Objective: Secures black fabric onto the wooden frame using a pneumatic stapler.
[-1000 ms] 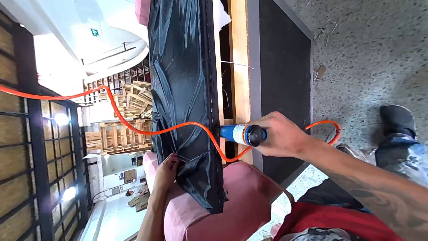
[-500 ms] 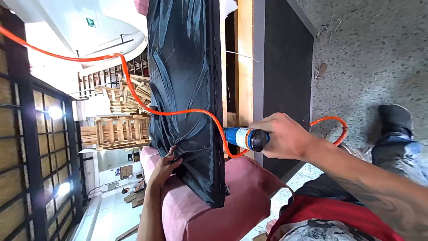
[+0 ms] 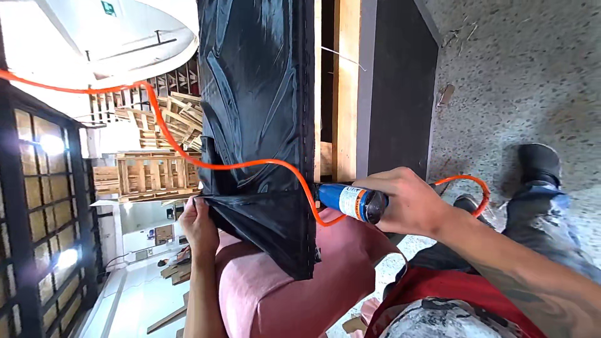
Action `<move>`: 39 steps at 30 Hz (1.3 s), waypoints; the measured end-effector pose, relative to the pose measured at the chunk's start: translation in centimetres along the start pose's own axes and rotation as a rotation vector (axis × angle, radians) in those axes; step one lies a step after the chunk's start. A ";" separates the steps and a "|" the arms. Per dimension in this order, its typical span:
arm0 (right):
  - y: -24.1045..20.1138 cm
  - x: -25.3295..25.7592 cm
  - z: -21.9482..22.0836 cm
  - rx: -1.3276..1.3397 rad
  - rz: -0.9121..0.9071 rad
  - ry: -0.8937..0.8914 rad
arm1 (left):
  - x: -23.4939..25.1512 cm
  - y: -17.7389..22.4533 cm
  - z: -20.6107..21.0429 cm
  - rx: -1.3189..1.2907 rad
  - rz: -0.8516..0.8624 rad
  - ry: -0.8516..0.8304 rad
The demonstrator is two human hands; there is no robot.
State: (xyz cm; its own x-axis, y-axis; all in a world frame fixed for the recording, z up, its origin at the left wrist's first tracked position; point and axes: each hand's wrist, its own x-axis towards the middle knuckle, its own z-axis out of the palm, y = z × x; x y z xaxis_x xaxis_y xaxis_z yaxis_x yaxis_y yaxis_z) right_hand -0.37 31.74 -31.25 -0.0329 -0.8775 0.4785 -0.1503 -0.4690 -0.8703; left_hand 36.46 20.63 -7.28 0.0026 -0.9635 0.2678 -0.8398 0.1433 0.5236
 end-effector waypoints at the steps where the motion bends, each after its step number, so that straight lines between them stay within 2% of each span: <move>1: 0.1 0.1 0.0 0.007 0.005 0.002 | 0.0 0.2 0.0 0.048 0.027 0.024; 5: -0.1 0.3 -0.1 -0.005 0.013 -0.011 | -0.2 0.9 0.0 0.234 0.054 0.026; 10: -0.9 -0.3 0.1 0.004 0.019 -0.043 | -0.1 0.7 -0.1 0.390 0.010 0.008; 21: -4.0 -3.9 2.0 -0.052 -0.008 -0.087 | -0.2 1.3 0.0 0.425 -0.048 0.004; 33: -7.1 -8.2 4.3 -0.096 0.001 -0.157 | -0.2 0.1 -0.7 0.368 -0.067 0.015; 39: -8.5 -10.5 5.8 -0.088 0.015 -0.178 | -0.9 1.1 -0.8 0.410 -0.093 0.030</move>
State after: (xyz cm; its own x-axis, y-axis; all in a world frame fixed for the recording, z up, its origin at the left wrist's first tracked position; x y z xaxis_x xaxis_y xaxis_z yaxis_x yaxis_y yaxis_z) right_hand 6.95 44.36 -29.51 0.1378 -0.8921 0.4304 -0.2376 -0.4516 -0.8600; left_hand 35.99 21.82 -6.30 0.0996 -0.9601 0.2612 -0.9817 -0.0520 0.1832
